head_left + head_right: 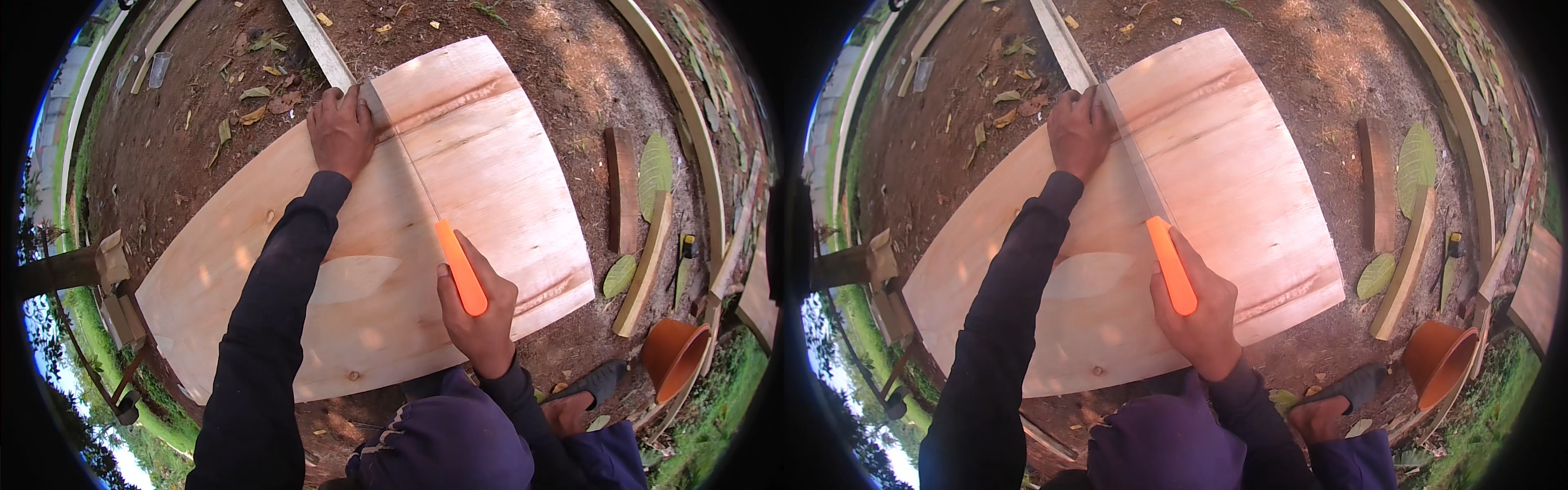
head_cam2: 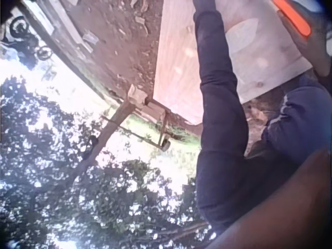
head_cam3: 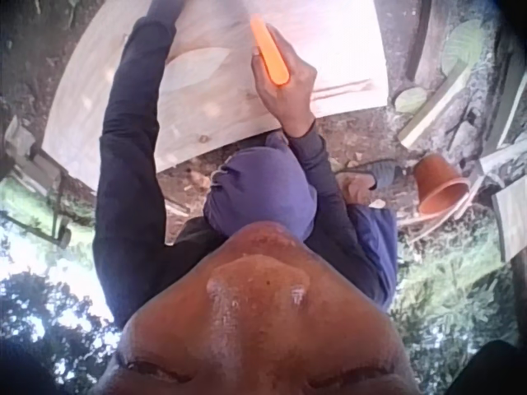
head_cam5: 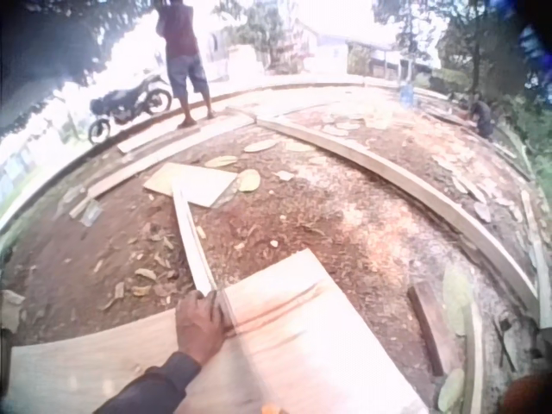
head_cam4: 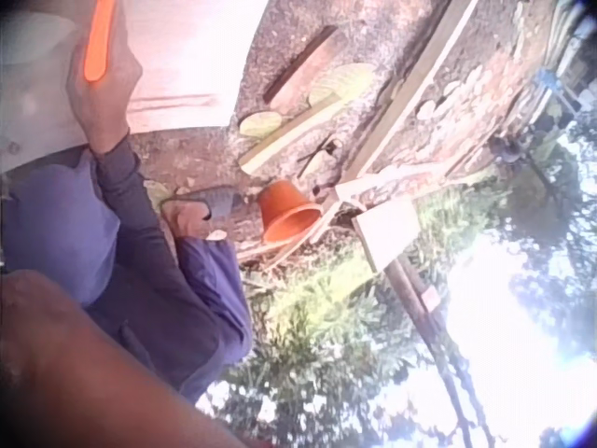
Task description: The person measures a large wooden board with a tape measure, marks it with a pencil, and then uses a hand saw to cut along the marked line. The cut is completed, separating a strip from the board.
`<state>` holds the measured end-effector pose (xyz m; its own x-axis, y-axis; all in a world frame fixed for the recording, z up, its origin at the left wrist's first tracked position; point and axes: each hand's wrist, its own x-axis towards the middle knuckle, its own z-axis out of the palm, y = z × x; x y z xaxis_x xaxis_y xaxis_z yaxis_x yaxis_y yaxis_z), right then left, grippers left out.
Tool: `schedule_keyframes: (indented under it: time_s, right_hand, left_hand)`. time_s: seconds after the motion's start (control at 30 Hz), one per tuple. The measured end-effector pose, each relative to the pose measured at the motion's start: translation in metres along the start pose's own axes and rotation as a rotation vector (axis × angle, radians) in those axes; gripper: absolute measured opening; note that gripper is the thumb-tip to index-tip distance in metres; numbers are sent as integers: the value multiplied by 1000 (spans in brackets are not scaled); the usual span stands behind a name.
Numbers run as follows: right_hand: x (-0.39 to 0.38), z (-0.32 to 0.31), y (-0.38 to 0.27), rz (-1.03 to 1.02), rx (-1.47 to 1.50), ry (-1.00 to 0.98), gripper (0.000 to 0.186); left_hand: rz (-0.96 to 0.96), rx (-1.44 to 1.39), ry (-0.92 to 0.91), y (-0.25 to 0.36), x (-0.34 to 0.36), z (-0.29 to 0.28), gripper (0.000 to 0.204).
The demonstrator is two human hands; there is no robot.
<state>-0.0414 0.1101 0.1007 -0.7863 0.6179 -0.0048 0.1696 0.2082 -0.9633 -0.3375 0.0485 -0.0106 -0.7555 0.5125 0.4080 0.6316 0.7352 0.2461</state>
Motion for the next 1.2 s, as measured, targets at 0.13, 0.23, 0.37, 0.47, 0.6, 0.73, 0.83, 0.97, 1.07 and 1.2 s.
schedule_keyframes:
  time_s: [0.13,0.23,0.37,0.47,0.6,0.73,0.83,0.97,1.07,1.2]
  right_hand:
    - [85,33,0,-63,5,31,42]
    - [49,20,1,-23,16,11,43]
    - [-36,-26,-7,75,-29,-53,48]
    - [-17,-10,-2,41,-16,1,47]
    - [87,35,-2,-67,-57,8,44]
    - [37,17,5,-43,5,22,46]
    - [-29,-24,-7,25,-57,-58,52]
    - [-11,-4,-1,50,10,-37,50]
    - [67,29,1,-47,-40,-2,46]
    - [37,8,-1,39,15,-25,45]
  left_hand:
    - [23,-11,-18,12,10,0,34]
    - [12,16,-20,5,6,0,35]
    - [-6,5,0,1,-1,-1,35]
    - [7,-3,2,3,3,3,35]
    - [22,16,2,11,11,-1,35]
    - [-2,6,-16,2,4,0,36]
    - [-21,-22,-19,3,1,0,37]
    - [-9,-6,-11,0,0,-1,36]
    - [-5,-4,-22,13,9,1,36]
    - [-3,-7,-4,5,5,1,35]
